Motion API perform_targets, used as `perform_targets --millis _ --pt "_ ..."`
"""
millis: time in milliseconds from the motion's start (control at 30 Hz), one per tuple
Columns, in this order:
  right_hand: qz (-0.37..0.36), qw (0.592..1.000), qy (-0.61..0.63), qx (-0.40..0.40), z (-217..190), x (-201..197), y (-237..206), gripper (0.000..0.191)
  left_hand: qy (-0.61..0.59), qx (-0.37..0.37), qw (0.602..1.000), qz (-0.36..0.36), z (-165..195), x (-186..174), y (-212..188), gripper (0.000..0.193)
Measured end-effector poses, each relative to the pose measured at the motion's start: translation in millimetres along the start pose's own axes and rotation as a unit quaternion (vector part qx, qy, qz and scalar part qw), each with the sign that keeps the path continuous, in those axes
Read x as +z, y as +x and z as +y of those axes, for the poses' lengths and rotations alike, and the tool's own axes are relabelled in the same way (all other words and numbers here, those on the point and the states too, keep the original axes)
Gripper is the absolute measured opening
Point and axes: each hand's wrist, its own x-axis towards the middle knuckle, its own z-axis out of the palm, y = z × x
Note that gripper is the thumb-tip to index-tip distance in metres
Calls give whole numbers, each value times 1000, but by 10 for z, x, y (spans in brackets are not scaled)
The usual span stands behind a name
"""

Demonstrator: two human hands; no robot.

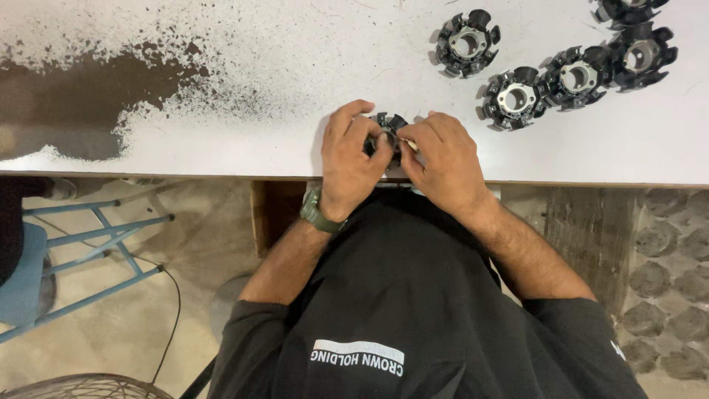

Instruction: The person sits at a workbench assembling black plastic hub components, picking up parts one at a time and pressing them together by hand, occasionally using a small stick-like tool to work on the parts, and setting finished assemblies in a growing pile on the table.

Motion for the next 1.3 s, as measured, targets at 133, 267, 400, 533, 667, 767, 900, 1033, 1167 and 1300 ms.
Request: perform_targets --millis 133,267,400,533,667,767,900,1033,1167,1300 --pt "58 997 47 25 -6 -31 -72 21 11 30 999 29 -15 -249 75 24" --pt "52 994 66 77 8 40 -63 19 39 33 996 -79 -11 -307 144 29" --pt "55 993 72 81 -4 102 -22 21 79 64 990 -94 0 -186 204 28" --pt "49 992 75 83 8 80 -32 21 77 69 990 -97 -20 -178 205 15" --pt "48 992 82 78 37 68 -35 22 107 105 983 -109 -38 -253 216 14" --pt "48 993 78 73 38 75 -22 23 112 95 981 -124 -9 -266 209 14" --pt "41 994 75 69 39 58 -11 24 95 89 986 -100 -3 -231 223 25" --pt "43 994 80 63 54 57 -5 24 91 87 986 -109 -18 -155 243 15" --pt "39 994 82 64 69 60 -25 24 127 99 981 -105 -28 -192 224 14" --pt "40 994 86 54 83 67 -20 24 132 106 981 -98 -30 -236 230 15"
